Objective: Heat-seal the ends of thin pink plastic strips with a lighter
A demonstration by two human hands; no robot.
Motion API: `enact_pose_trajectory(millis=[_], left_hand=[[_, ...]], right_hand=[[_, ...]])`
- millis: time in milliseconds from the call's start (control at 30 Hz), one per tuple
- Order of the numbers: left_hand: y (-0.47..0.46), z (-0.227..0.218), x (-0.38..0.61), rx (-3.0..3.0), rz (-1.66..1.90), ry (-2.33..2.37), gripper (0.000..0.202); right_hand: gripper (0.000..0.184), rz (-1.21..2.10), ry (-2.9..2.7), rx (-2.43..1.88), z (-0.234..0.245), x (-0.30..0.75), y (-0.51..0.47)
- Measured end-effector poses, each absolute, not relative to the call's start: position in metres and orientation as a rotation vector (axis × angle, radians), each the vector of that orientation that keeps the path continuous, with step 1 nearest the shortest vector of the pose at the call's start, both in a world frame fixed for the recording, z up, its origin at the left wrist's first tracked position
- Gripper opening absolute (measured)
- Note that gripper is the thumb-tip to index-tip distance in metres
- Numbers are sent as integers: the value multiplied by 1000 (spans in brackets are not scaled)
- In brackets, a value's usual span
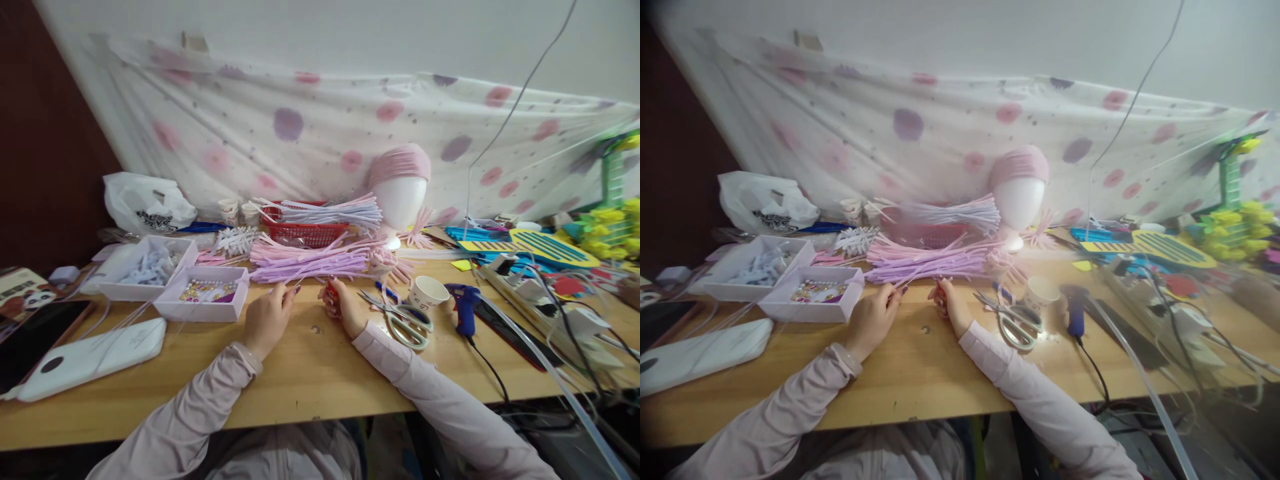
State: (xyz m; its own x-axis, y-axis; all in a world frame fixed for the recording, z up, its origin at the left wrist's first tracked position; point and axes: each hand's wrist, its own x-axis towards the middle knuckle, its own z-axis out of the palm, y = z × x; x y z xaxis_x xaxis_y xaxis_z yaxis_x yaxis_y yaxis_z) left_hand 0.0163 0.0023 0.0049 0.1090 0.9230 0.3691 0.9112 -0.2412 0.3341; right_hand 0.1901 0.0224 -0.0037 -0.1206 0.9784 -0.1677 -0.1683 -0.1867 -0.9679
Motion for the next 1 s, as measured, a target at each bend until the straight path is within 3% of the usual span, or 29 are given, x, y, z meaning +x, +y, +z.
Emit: enact_pose_trajectory(millis=[400,1000], left_hand=[[-1,2,17,2175,1205,1398,22],[-6,5,18,2253,1082,1408,34]], right_hand=[[44,1409,-1135,-1167,-5,190,22],[36,1091,-1313,-1156,-2,190,17]])
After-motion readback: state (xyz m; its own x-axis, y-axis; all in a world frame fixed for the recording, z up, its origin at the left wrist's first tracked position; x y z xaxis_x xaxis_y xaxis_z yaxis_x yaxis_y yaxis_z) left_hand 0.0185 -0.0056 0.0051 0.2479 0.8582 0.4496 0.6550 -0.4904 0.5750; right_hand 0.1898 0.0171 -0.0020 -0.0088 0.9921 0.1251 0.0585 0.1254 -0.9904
